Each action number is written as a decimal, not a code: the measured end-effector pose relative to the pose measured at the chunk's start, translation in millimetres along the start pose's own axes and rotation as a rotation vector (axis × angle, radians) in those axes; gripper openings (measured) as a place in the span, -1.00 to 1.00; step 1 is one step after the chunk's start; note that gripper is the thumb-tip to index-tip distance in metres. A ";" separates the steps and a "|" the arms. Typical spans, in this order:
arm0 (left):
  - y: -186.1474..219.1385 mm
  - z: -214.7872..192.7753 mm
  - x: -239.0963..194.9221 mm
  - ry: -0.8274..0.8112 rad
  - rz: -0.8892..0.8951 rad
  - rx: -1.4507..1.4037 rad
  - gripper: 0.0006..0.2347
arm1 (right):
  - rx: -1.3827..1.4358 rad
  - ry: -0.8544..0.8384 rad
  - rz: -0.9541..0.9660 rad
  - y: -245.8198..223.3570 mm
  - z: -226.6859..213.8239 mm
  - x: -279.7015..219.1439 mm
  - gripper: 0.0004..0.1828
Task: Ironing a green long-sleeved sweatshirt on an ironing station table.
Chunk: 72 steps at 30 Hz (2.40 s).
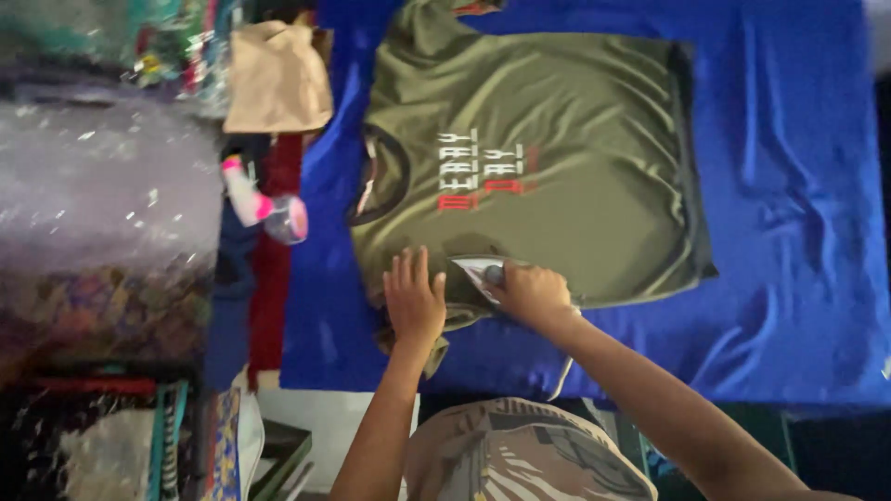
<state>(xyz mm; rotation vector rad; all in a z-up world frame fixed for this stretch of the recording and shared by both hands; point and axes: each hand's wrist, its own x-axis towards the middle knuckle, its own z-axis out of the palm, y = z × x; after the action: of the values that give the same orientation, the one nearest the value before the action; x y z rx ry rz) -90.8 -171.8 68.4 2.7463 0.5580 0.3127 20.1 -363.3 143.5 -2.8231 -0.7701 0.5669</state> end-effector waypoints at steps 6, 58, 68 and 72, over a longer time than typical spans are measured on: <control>0.9 4.8 -10.7 -0.132 -0.004 0.136 -0.34 | -0.064 0.039 0.259 74.0 -21.3 -22.4 -0.42; 4.0 -6.9 -7.9 -0.182 -0.022 0.171 -0.31 | 0.027 0.135 0.236 92.6 -15.4 27.9 -0.47; -5.1 10.2 -13.0 -0.132 -0.003 0.179 -0.30 | 0.102 0.254 0.542 218.2 -53.7 6.4 -0.29; -1.0 2.3 -1.3 -0.202 -0.049 0.149 -0.28 | 0.115 0.234 0.553 221.0 -50.9 8.2 -0.24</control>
<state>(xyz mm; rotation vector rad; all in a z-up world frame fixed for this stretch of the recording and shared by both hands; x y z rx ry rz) -91.6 -172.1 65.7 2.8557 0.6143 -0.0196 147.6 -550.6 132.4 -2.9055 0.0917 0.3199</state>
